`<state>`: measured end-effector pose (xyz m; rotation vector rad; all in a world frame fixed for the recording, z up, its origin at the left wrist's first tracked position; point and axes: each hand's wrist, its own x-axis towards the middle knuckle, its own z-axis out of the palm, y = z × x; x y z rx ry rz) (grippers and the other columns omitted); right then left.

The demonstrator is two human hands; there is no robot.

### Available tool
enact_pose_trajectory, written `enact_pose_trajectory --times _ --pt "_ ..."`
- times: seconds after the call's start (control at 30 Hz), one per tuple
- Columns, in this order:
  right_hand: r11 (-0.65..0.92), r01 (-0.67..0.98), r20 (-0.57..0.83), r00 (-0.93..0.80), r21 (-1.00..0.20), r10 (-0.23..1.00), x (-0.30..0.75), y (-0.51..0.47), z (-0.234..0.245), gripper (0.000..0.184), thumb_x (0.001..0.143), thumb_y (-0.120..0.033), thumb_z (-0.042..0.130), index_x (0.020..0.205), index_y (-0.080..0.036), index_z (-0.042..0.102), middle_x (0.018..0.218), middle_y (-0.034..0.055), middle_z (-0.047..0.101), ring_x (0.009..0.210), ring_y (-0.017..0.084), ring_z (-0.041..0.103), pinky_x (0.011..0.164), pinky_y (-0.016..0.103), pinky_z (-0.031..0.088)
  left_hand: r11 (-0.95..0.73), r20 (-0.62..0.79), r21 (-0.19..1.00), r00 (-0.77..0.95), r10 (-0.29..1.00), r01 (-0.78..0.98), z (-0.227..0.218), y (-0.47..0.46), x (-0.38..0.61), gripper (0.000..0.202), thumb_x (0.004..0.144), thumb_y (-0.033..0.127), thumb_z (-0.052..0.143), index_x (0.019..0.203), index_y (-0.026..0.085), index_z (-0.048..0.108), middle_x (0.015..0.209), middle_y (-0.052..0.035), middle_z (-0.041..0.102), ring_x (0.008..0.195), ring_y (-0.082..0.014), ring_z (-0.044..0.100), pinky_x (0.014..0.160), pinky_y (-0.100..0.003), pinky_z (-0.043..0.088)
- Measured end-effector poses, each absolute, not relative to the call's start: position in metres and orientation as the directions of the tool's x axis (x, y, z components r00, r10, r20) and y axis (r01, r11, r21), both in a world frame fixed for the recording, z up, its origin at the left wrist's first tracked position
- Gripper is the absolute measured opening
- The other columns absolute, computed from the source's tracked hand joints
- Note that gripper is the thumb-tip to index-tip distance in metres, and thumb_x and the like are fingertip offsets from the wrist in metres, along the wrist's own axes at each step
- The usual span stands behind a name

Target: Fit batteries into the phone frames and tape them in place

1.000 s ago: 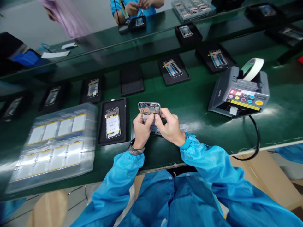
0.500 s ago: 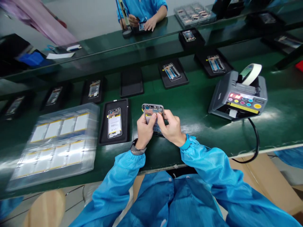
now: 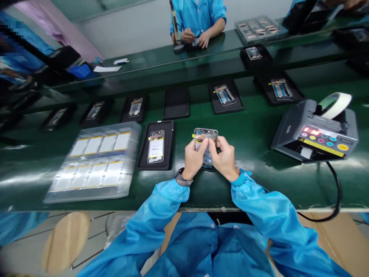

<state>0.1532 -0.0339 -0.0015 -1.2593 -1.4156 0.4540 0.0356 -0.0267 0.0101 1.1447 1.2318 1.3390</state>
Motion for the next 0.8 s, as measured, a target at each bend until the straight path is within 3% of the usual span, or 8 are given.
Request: enact_pose_trajectory --times 0.2,0.33,0.43,0.57,0.67,0.8 --pt "0.174 0.169 0.200 0.150 -0.970 0.968 0.159 -0.014 -0.005 0.038 0.094 -0.055 0.063 0.095 -0.017 0.067 0.071 0.0025 0.068 0.058 0.016 0.060 0.051 0.027 0.047 0.156 -0.122 0.966 0.172 0.978 -0.204 -0.006 -0.012 0.023 0.053 0.077 0.061 0.080 0.099 0.013 0.073 0.086 -0.0068 0.076 0.072 -0.0174 0.068 0.064 -0.026 0.052" --pt "0.082 0.239 0.122 0.159 -0.968 0.980 0.192 -0.023 0.008 0.041 0.089 -0.059 0.067 0.089 -0.018 0.065 0.070 0.0020 0.069 0.060 0.015 0.065 0.055 0.025 0.051 0.316 -0.230 0.880 0.263 0.937 -0.354 -0.011 -0.005 0.017 0.053 0.069 0.050 0.090 0.101 0.012 0.072 0.097 -0.0118 0.079 0.086 -0.0245 0.075 0.081 -0.035 0.060" --pt "0.037 0.305 0.167 0.413 -0.952 0.895 0.235 -0.059 0.015 0.039 0.086 -0.055 0.070 0.086 -0.017 0.065 0.067 0.0026 0.069 0.056 0.014 0.064 0.054 0.023 0.050 0.413 -0.328 0.811 0.262 0.908 -0.416 -0.010 0.000 0.015 0.038 0.077 0.037 0.086 0.100 0.011 0.071 0.097 -0.0133 0.079 0.096 -0.0276 0.077 0.091 -0.041 0.061" --pt "-0.024 0.200 0.141 0.765 -0.980 0.629 0.296 -0.111 0.020 0.037 0.079 -0.050 0.076 0.081 -0.015 0.064 0.063 0.0040 0.068 0.048 0.012 0.061 0.046 0.021 0.046 0.477 -0.359 0.760 0.328 0.874 -0.441 -0.003 0.000 0.012 0.027 0.081 0.023 0.081 0.103 0.010 0.072 0.102 -0.0147 0.079 0.105 -0.0298 0.075 0.098 -0.045 0.060" --pt "-0.048 0.015 -0.014 0.833 -0.999 0.553 0.327 -0.123 0.026 0.033 0.074 -0.042 0.080 0.077 -0.014 0.064 0.062 0.0060 0.069 0.045 0.013 0.061 0.039 0.020 0.044 0.463 -0.327 0.770 0.351 0.877 -0.440 -0.002 -0.001 0.011 0.033 0.077 0.019 0.082 0.106 0.009 0.071 0.107 -0.0152 0.078 0.107 -0.0301 0.075 0.100 -0.045 0.060" --pt "-0.087 -0.059 -0.099 0.798 -0.994 0.594 0.336 -0.112 0.039 0.026 0.076 -0.035 0.080 0.074 -0.013 0.066 0.063 0.0079 0.071 0.045 0.012 0.062 0.037 0.018 0.044 0.410 -0.282 0.822 0.343 0.896 -0.396 -0.005 -0.003 0.013 0.042 0.072 0.024 0.088 0.107 0.009 0.071 0.106 -0.0146 0.079 0.107 -0.0311 0.074 0.098 -0.046 0.059"
